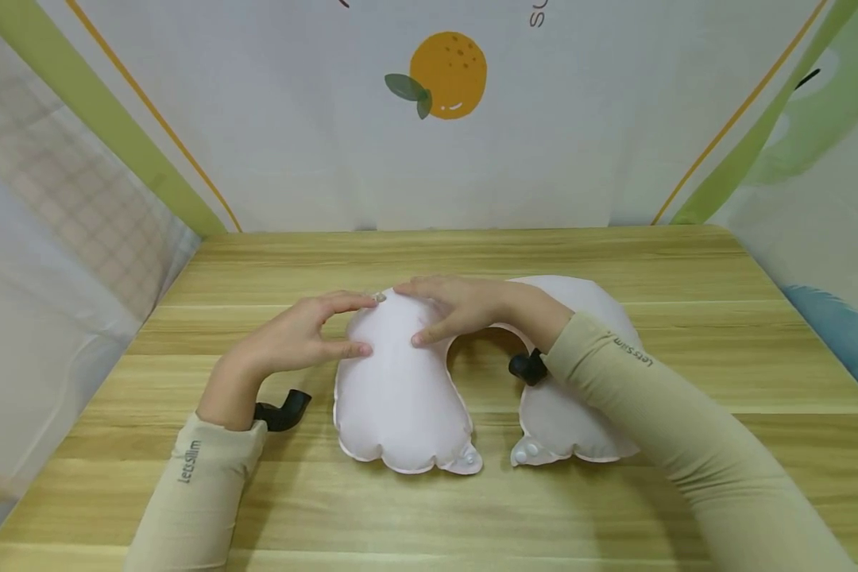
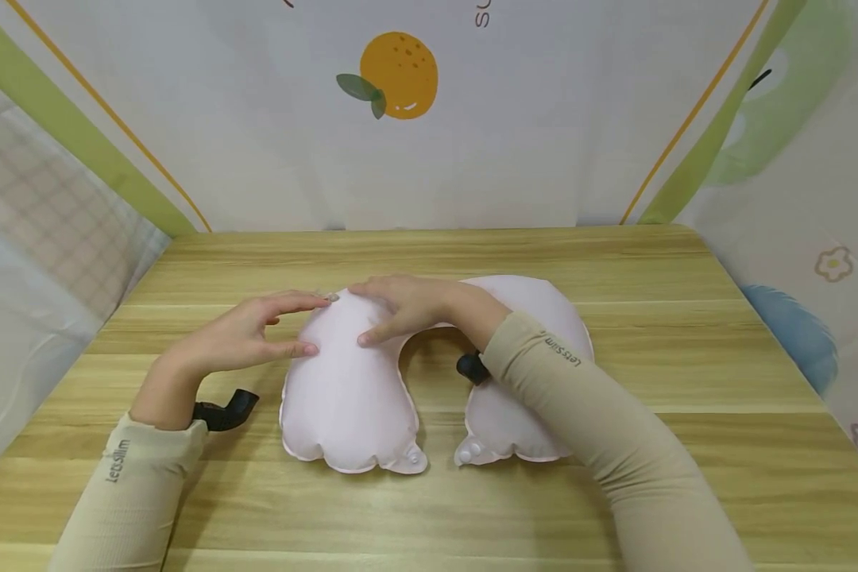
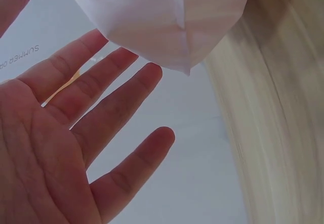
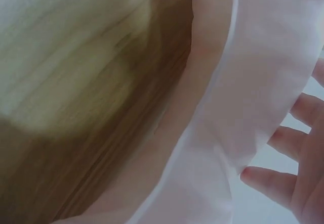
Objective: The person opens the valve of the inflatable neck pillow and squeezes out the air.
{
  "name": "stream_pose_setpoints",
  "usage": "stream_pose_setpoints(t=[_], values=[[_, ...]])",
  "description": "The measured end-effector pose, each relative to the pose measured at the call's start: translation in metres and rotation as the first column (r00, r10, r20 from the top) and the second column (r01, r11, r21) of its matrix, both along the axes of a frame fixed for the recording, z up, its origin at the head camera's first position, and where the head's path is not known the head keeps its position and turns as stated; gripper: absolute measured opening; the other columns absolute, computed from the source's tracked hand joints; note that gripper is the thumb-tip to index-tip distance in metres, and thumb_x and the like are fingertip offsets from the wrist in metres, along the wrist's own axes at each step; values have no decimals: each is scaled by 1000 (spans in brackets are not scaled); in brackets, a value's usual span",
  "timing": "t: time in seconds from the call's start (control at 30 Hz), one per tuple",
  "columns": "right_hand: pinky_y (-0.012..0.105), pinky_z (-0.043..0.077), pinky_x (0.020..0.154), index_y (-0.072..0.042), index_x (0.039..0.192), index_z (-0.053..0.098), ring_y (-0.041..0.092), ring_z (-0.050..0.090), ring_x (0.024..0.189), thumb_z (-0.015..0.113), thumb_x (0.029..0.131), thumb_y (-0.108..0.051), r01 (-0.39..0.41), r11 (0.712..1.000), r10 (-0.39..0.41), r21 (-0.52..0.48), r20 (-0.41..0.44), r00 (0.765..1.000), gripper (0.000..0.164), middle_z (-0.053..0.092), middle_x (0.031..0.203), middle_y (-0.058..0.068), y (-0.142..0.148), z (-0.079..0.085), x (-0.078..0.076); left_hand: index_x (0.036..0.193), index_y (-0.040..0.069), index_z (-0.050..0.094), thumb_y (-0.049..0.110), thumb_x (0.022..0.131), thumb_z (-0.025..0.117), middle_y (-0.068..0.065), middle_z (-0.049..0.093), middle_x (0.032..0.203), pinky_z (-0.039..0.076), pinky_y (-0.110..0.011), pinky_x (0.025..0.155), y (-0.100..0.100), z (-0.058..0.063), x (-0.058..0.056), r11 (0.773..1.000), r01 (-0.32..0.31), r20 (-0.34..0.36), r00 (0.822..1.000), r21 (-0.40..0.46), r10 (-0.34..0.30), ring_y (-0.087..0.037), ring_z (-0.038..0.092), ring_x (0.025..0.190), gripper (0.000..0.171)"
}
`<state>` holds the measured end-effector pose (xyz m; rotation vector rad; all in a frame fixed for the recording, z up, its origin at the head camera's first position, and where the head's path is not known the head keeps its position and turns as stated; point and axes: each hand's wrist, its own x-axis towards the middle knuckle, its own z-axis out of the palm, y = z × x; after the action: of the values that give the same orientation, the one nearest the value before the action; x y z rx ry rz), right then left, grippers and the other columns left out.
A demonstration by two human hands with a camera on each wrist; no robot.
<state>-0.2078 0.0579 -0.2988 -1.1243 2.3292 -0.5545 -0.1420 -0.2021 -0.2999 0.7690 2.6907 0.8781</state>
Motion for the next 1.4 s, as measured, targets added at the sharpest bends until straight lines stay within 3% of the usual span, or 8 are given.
stream_pose_setpoints(t=[0.2,0.73,1.4], values=[[50,13,114,-25,149,18,28,9,142,60,82,-53,-11,1000,11,13,-8,1000,83,13,155,10,-1,-1,1,136,22,45,49,79,67,2,44,141,35,-49,104,0,-1,-1,1000,4,2,1000,-4,-4,-20,37,132,66],[50,13,114,-21,148,21,26,11,142,60,84,-51,-28,1000,29,13,-32,999,81,17,154,8,-3,-7,1,136,21,45,48,79,67,2,45,140,35,-48,105,-1,-5,-3,1000,8,-6,1000,-25,-8,-21,38,132,66],[50,13,114,-25,148,20,25,10,143,57,83,-56,-12,999,13,41,-36,999,82,13,155,9,-3,-10,2,135,20,46,47,79,68,2,46,139,33,-47,107,0,-6,-4,999,20,-8,1000,-32,-21,-21,39,131,67]])
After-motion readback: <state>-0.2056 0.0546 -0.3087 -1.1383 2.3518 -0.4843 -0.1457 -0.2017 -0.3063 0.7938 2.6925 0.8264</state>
